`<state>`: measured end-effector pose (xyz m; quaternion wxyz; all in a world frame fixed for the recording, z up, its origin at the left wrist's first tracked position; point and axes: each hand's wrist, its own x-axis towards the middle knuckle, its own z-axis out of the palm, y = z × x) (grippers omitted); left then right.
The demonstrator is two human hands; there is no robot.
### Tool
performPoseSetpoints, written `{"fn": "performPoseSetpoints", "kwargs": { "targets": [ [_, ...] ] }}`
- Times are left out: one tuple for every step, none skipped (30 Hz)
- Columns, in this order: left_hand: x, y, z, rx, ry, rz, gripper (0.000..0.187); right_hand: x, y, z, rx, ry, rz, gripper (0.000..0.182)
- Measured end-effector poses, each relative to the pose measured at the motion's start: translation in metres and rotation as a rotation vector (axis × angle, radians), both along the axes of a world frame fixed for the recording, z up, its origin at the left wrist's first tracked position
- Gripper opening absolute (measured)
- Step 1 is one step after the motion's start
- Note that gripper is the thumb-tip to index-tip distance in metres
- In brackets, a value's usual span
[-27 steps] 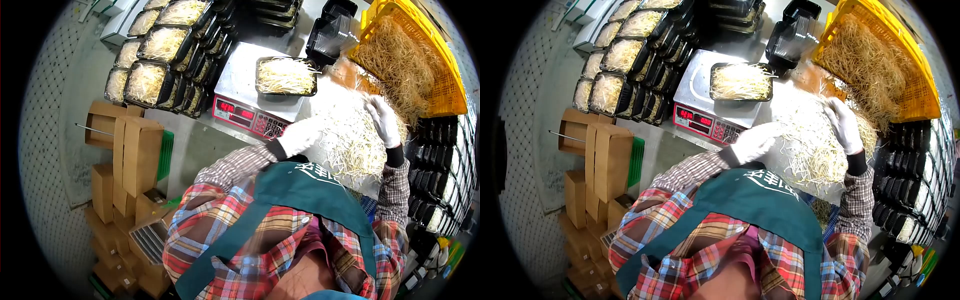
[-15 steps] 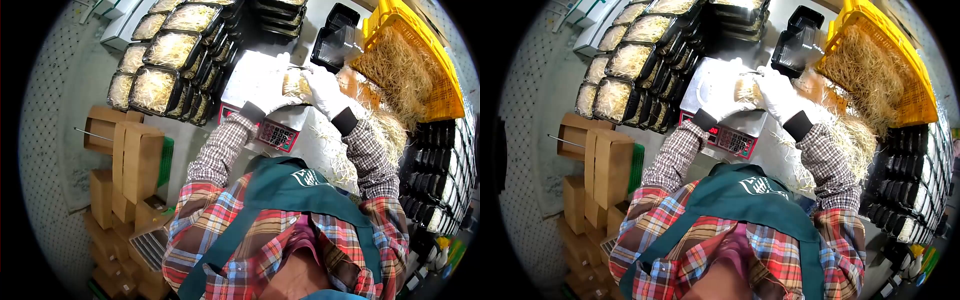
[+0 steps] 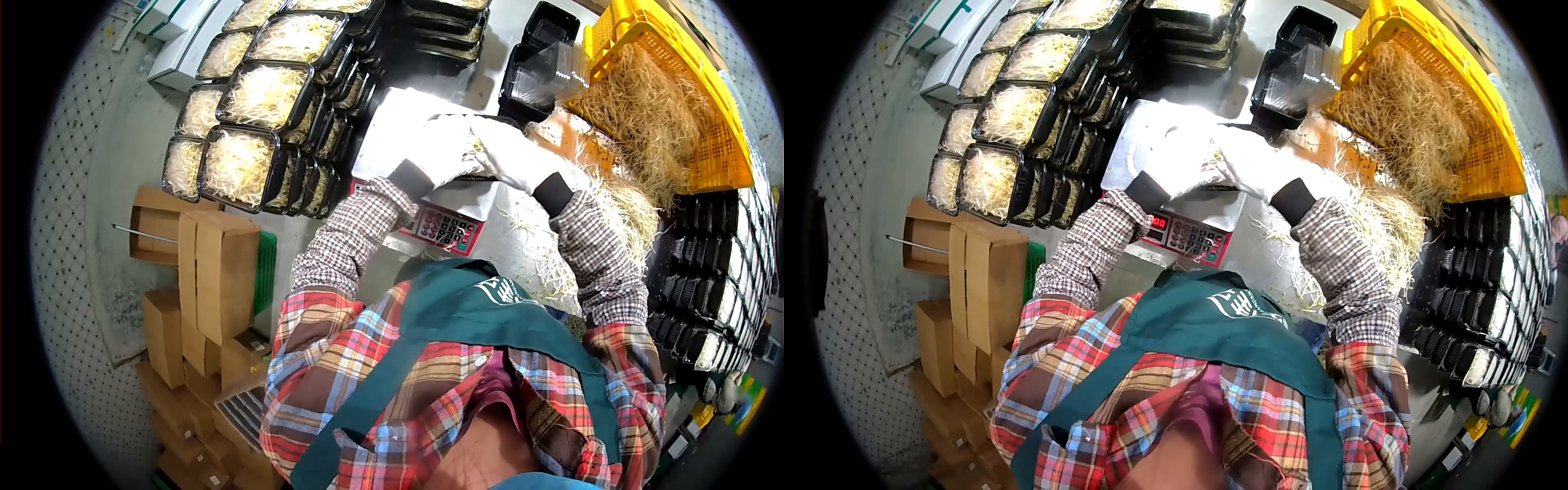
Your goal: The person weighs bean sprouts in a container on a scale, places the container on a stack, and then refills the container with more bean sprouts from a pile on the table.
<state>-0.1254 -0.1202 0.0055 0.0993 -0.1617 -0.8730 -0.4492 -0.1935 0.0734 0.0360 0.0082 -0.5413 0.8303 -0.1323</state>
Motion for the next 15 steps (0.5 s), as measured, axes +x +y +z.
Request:
{"fn": "performPoseSetpoints", "kwargs": {
  "targets": [
    [0.003,-0.006,-0.001,-0.029,-0.036,0.017,0.041,-0.006,0.004,0.001,-0.16,-0.085,0.072,0.054],
    [0.006,-0.013,-0.001,-0.057,-0.073,0.034,0.041,-0.006,0.007,0.0,-0.219,-0.06,0.037,0.054],
    [0.013,-0.014,0.028,-0.367,0.057,0.077,0.042,-0.001,0.005,0.014,-0.278,-0.034,0.004,0.055],
    [0.016,-0.01,0.033,-0.346,0.022,0.084,0.043,0.003,0.003,0.022,-0.333,-0.01,-0.028,0.057],
    [0.02,-0.006,0.035,-0.325,-0.015,0.091,0.045,0.005,0.0,0.011,-0.396,-0.303,-0.067,0.052],
    [0.022,-0.004,0.037,-0.308,-0.052,0.096,0.046,0.009,-0.006,0.007,-0.484,-0.585,-0.126,0.048],
    [0.021,-0.004,0.036,-0.349,-0.027,0.089,0.047,0.013,-0.01,0.004,-0.478,-0.639,-0.17,0.044],
    [0.02,-0.002,0.035,-0.386,-0.002,0.082,0.049,0.016,-0.009,0.003,-0.469,-0.543,-0.159,0.035],
    [0.02,-0.001,0.032,-0.42,0.024,0.077,0.05,0.019,-0.009,0.008,-0.461,-0.446,-0.151,0.027],
    [0.02,-0.001,0.03,-0.458,0.047,0.074,0.051,0.023,-0.01,0.013,-0.455,-0.348,-0.147,0.02],
    [0.02,-0.002,0.028,-0.495,0.072,0.072,0.053,0.022,-0.004,0.004,-0.528,-0.279,-0.144,0.019],
    [0.021,-0.002,0.027,-0.531,0.097,0.069,0.054,0.02,0.004,-0.001,-0.6,-0.21,-0.142,0.018],
    [0.021,-0.001,0.032,-0.532,0.095,0.057,0.048,0.023,0.016,0.01,-0.433,0.0,-0.231,0.018],
    [0.021,0.0,0.038,-0.531,0.094,0.045,0.043,0.016,0.035,-0.007,-0.437,-0.246,-0.352,0.018],
    [0.02,0.002,0.042,-0.528,0.093,0.032,0.037,0.013,0.054,0.002,-0.422,-0.29,-0.35,0.019]
  ]
}}
